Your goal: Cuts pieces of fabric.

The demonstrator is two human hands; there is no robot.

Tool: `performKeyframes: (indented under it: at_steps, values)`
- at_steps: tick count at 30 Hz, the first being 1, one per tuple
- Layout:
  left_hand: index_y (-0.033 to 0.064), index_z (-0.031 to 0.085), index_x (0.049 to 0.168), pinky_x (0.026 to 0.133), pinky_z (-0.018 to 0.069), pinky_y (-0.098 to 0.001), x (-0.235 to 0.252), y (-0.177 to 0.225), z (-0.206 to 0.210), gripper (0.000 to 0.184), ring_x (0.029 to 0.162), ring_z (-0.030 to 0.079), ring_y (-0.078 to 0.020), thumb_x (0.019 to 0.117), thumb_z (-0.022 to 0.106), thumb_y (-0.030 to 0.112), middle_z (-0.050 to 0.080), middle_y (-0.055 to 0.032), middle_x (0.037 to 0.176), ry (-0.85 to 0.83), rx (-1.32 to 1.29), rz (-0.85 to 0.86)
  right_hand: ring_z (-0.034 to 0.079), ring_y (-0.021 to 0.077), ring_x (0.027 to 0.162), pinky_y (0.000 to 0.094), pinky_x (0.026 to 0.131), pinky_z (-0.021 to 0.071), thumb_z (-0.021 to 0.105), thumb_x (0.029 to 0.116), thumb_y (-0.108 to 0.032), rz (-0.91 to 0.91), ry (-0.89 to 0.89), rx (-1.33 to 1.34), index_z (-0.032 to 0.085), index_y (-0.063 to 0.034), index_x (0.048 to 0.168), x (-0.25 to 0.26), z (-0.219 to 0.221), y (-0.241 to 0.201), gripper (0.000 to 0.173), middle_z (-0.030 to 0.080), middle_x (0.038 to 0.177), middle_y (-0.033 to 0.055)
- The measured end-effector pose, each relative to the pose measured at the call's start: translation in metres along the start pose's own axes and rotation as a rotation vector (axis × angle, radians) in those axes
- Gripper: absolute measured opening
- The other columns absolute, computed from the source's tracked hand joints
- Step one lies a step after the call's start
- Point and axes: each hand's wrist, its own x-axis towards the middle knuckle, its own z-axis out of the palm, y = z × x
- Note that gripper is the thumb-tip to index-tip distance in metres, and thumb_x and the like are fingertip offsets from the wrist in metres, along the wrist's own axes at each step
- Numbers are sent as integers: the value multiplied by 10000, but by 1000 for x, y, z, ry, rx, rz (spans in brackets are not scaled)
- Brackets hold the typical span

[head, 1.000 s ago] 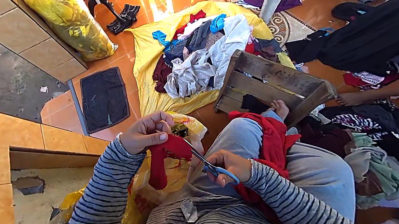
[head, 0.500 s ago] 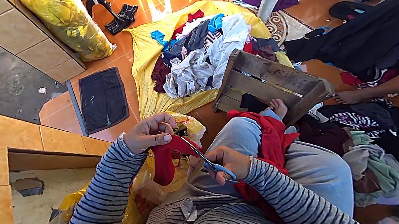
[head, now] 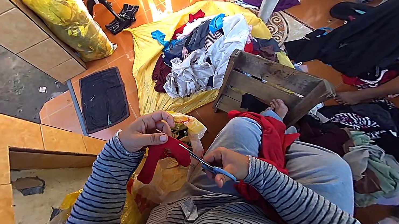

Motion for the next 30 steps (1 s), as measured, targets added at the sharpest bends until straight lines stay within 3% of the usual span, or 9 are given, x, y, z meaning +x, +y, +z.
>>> performKeyframes:
  at_steps: [4, 7, 14, 16, 18, 19, 23, 30]
  values:
    - [176, 598, 1065, 705, 541, -155, 2, -4, -2, 165, 808, 655, -2, 956, 721, 193, 668, 71, 890, 13, 40, 4, 508, -78, 527, 122, 472, 380, 816, 720, -671, -13, 18, -10, 644, -152, 726, 1, -1, 0, 547, 603, 614, -131]
    - [187, 604, 1029, 717, 544, -153, 3, -6, 2, 155, 807, 662, 7, 943, 733, 196, 679, 87, 863, 32, 47, -4, 530, -72, 545, 123, 485, 404, 817, 744, -645, -28, 22, 8, 655, -147, 755, 1, -2, 1, 524, 624, 638, -127]
    - [195, 612, 1078, 724, 516, -142, 3, -5, -1, 163, 801, 628, 28, 960, 714, 242, 653, 114, 855, -17, 18, 17, 507, -78, 519, 121, 465, 378, 801, 748, -665, -30, 19, 16, 645, -162, 720, -2, -4, 3, 528, 607, 608, -128]
    - [194, 624, 1124, 861, 574, -283, -3, -5, -8, 196, 845, 666, -23, 966, 708, 273, 667, 110, 861, -13, -8, 58, 500, -80, 513, 119, 459, 369, 796, 761, -657, -36, 7, 18, 638, -168, 710, -6, -6, 6, 516, 604, 604, -129]
    - [187, 609, 1144, 974, 564, -442, -7, -4, -12, 215, 890, 693, -79, 965, 708, 255, 675, 97, 867, -5, -52, 74, 509, -77, 520, 120, 467, 379, 810, 763, -632, -13, -1, 24, 642, -169, 718, -8, -5, 7, 494, 611, 614, -129]
    - [184, 613, 1157, 964, 571, -434, -6, -3, -10, 225, 885, 695, -77, 964, 709, 253, 679, 96, 868, -4, -54, 75, 516, -74, 527, 124, 473, 387, 814, 761, -628, -4, -2, 22, 645, -169, 727, -7, -4, 7, 491, 616, 621, -130]
    - [164, 612, 1176, 755, 549, -178, 1, -3, 0, 227, 836, 654, -9, 970, 695, 214, 678, 79, 912, -21, -26, 50, 536, -63, 554, 130, 492, 412, 804, 766, -641, -21, -12, -1, 654, -147, 784, 0, -1, 2, 517, 627, 654, -121]
    - [180, 610, 1185, 800, 579, -216, 3, -7, -2, 240, 842, 676, -20, 964, 703, 184, 689, 90, 897, -34, -8, 5, 515, -72, 524, 127, 470, 387, 824, 738, -640, -7, 1, 7, 642, -159, 729, 0, -4, 3, 515, 612, 615, -128]
